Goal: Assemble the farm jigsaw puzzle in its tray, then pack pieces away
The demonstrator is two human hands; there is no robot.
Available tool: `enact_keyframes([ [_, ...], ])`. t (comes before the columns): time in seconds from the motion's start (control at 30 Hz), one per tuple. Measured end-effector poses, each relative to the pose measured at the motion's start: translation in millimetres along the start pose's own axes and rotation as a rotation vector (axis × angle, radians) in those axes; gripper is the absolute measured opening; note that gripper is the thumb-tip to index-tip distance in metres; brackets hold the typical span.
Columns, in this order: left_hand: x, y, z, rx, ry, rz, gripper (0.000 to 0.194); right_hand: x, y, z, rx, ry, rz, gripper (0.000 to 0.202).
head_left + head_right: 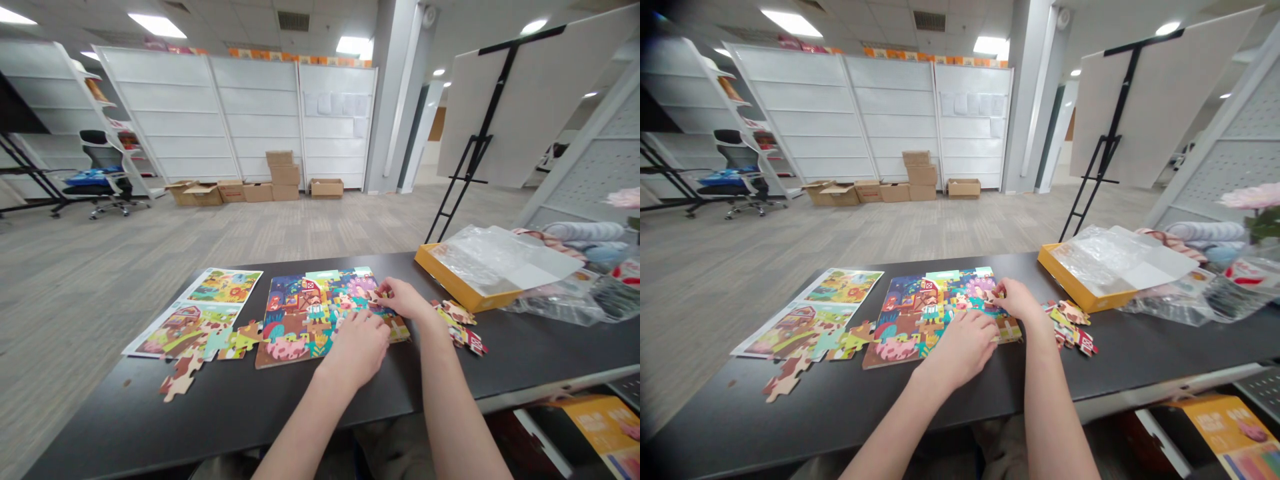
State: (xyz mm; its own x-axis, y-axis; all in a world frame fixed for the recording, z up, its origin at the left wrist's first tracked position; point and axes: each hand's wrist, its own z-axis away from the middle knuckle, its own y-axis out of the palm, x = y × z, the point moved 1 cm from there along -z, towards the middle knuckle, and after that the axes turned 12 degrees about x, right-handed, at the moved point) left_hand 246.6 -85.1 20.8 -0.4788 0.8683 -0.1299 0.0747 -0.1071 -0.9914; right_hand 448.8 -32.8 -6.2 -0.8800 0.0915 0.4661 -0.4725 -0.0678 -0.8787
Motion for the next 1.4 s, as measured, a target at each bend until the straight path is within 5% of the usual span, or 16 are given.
enact_keyframes([
  [0.23,-1.3,14.4,1.3,0.026,0.033,0.003,0.019,-3.7,-6.0,1.9,-0.062,-0.064,-0.186,0.003],
  [0.57,0.4,17.5,3.0,0.038,0.014,-0.003,0.027,-8.9,-6.4,2.5,-0.068,-0.081,-0.228,0.012],
  [1.0,2.4,15.6,3.6,0.053,0.015,0.037,0.027,8.9,-8.1,6.4,-0.119,0.017,0.001,0.02],
  [1.13,5.3,19.1,3.8,0.043,0.038,0.03,0.033,-14.7,-26.5,26.9,-0.163,0.055,-0.015,0.02],
  [1.4,7.8,15.3,3.8,0.047,0.062,0.087,0.032,-95.4,-48.1,75.7,-0.231,0.441,-0.072,0.032],
])
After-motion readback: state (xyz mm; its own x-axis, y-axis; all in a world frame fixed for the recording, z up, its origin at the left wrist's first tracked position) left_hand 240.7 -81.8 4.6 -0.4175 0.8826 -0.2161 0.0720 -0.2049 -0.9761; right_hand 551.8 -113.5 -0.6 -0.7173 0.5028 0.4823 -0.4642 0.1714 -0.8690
